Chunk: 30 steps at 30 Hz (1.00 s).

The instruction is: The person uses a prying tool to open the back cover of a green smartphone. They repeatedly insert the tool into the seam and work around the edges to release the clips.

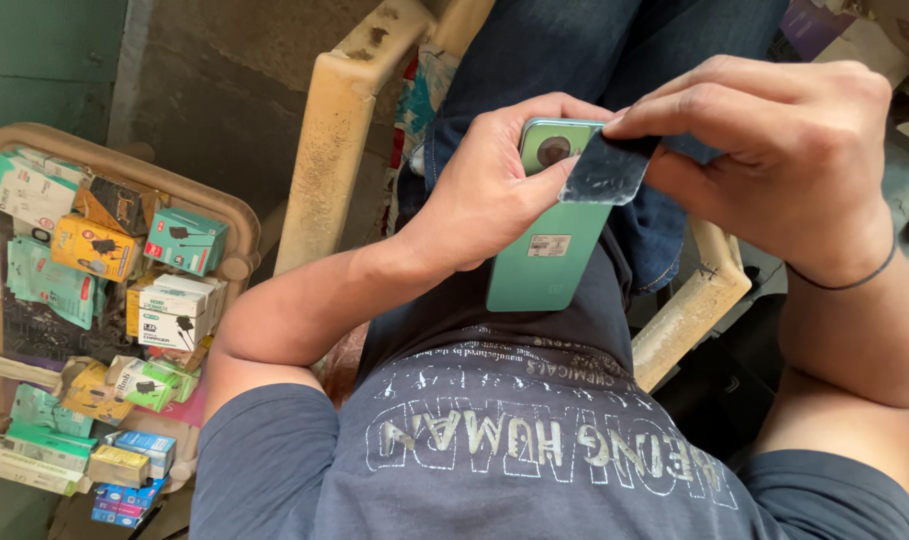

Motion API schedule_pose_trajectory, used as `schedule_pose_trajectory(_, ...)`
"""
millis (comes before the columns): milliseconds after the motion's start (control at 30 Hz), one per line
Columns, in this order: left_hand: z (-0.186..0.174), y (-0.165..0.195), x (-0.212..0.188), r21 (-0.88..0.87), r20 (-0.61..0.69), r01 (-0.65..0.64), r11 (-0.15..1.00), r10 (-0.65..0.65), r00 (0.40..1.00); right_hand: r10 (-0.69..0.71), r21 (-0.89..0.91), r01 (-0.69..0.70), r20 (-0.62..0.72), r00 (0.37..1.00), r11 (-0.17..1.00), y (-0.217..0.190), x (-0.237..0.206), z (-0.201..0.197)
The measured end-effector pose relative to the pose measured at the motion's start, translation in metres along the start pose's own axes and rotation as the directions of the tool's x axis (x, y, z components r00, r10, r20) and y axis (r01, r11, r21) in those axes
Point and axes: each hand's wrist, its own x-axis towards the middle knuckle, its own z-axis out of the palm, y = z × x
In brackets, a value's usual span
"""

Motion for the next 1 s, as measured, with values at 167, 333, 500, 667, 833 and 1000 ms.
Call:
schedule_pose_trajectory(167,0.002,0.001,0.000,0.016,-0.012,0.039,0.999,-0.039,0.999,0.027,0.045,-0.029,0.065,0.998,0.999,0.004,-0.002,-0.002)
schedule_pose_trajectory(333,0.003,0.009,-0.002,0.052,0.029,0.025,0.998,-0.027,0.999,0.113,0.304,-0.126,0.060,0.992,0.944,0.021,-0.011,0.000)
schedule_pose_trajectory(500,0.003,0.020,-0.005,-0.056,0.075,0.049,0.997,-0.045,0.996,0.384,0.571,-0.298,-0.034,0.923,0.765,0.028,-0.023,0.009)
schedule_pose_trajectory(667,0.005,0.026,-0.006,-0.166,0.123,0.104,0.981,-0.084,0.989,0.506,0.892,-0.166,-0.078,0.859,0.420,0.019,-0.033,0.017)
schedule_pose_trajectory(833,0.008,0.030,-0.011,-0.185,0.186,0.197,0.963,-0.162,0.969,0.609,0.864,-0.244,-0.088,0.788,0.441,0.009,-0.048,0.017)
schedule_pose_trajectory(1000,0.019,0.031,-0.024,-0.135,0.197,0.273,0.952,-0.245,0.949,0.531,0.841,-0.208,-0.107,0.840,0.499,-0.001,-0.055,0.014)
